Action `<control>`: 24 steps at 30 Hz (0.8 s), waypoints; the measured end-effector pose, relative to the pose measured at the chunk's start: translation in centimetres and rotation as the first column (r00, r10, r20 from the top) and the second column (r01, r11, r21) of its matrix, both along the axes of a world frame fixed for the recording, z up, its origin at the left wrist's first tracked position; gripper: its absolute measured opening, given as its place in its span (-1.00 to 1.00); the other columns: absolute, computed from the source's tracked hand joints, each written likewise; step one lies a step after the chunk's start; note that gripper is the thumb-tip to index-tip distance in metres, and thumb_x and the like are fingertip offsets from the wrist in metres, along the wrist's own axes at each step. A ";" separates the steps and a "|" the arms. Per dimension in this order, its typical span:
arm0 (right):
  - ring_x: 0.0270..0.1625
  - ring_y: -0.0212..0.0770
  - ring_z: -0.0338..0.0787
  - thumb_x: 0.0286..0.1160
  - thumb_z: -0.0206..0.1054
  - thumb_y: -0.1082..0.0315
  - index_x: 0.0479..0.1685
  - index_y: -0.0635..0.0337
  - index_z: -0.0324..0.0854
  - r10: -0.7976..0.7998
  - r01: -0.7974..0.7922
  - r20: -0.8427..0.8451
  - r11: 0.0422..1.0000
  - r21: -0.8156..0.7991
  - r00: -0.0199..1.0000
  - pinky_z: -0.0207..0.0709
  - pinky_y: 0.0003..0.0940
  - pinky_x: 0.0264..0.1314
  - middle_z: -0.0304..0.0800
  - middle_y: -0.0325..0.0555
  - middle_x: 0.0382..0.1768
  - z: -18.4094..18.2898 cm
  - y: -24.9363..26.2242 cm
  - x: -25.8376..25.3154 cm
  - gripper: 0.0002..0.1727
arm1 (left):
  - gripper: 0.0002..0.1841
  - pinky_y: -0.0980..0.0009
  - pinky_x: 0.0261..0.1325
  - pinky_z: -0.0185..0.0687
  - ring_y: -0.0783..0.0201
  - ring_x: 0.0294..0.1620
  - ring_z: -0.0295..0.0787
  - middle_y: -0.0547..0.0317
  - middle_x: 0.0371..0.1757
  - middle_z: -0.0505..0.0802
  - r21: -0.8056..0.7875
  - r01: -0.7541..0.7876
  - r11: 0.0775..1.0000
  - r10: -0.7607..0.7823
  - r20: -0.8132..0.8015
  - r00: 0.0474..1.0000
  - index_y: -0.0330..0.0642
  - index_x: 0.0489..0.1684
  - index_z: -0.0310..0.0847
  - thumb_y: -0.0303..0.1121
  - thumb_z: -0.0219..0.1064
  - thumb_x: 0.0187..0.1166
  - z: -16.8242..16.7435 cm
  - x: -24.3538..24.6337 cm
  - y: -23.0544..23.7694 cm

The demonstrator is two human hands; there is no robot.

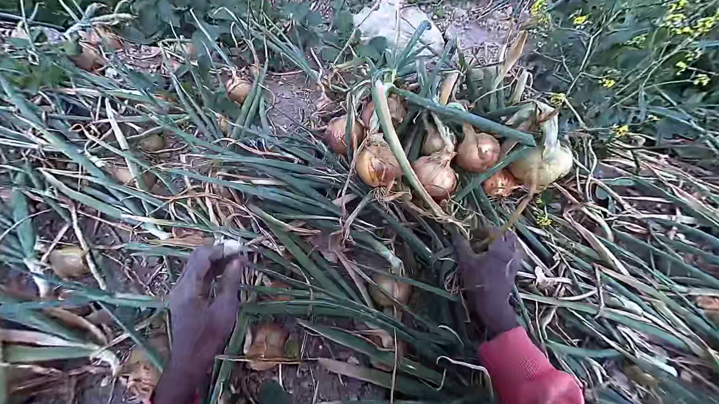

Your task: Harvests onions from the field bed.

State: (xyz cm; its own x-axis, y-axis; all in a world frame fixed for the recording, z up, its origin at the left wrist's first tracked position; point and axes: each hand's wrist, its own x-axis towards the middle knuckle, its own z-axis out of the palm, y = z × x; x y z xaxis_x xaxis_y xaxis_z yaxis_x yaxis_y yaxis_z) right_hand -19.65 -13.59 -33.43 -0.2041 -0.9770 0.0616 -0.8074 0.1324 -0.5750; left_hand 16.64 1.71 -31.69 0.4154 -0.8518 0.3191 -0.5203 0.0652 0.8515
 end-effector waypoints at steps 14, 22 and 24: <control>-0.23 0.04 0.78 0.48 0.45 0.40 -0.14 0.39 0.69 0.119 -0.283 0.439 0.902 0.328 0.890 0.67 0.07 -0.10 0.77 0.16 -0.28 -1.9 1.0 10.2 -0.82 | -0.68 -0.04 -0.12 0.82 -0.06 -0.29 0.88 -0.24 -0.15 0.88 0.504 -0.333 0.797 0.237 0.246 0.940 -0.44 0.05 0.79 -0.37 0.36 0.48 -1.7 -7.3 15.6; -0.53 -0.10 0.64 0.37 0.25 0.09 -0.45 0.27 0.66 0.370 -0.379 0.102 0.919 0.105 0.924 0.44 0.01 -0.43 0.58 -0.07 -0.64 6.2 13.0 1.4 -0.63 | -0.31 -0.24 0.43 0.51 -0.29 0.45 0.65 -0.34 0.47 0.67 0.958 -0.191 0.215 -0.069 0.210 0.975 -0.32 0.39 0.63 0.20 0.10 0.74 0.2 -5.1 4.8; -0.15 0.24 0.77 0.43 0.49 0.00 -0.03 0.43 0.68 0.438 -0.410 0.027 0.815 0.409 0.899 0.55 0.27 -0.05 0.75 0.28 -0.29 7.1 11.5 2.4 -0.46 | -0.50 -0.24 0.36 0.56 -0.31 0.37 0.70 -0.37 0.46 0.66 0.892 -0.245 0.380 -0.010 0.268 0.963 -0.32 0.39 0.64 -0.06 0.10 0.80 -1.0 -5.5 5.0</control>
State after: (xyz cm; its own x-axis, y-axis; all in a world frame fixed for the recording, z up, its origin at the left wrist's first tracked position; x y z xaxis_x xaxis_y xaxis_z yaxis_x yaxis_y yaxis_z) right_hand -17.25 -2.08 -26.35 0.2265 -0.9092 -0.3493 -0.8704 -0.0280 -0.4916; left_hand 11.15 6.67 -32.69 0.5732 -0.6228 -0.5325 -0.6113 -0.7578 0.2282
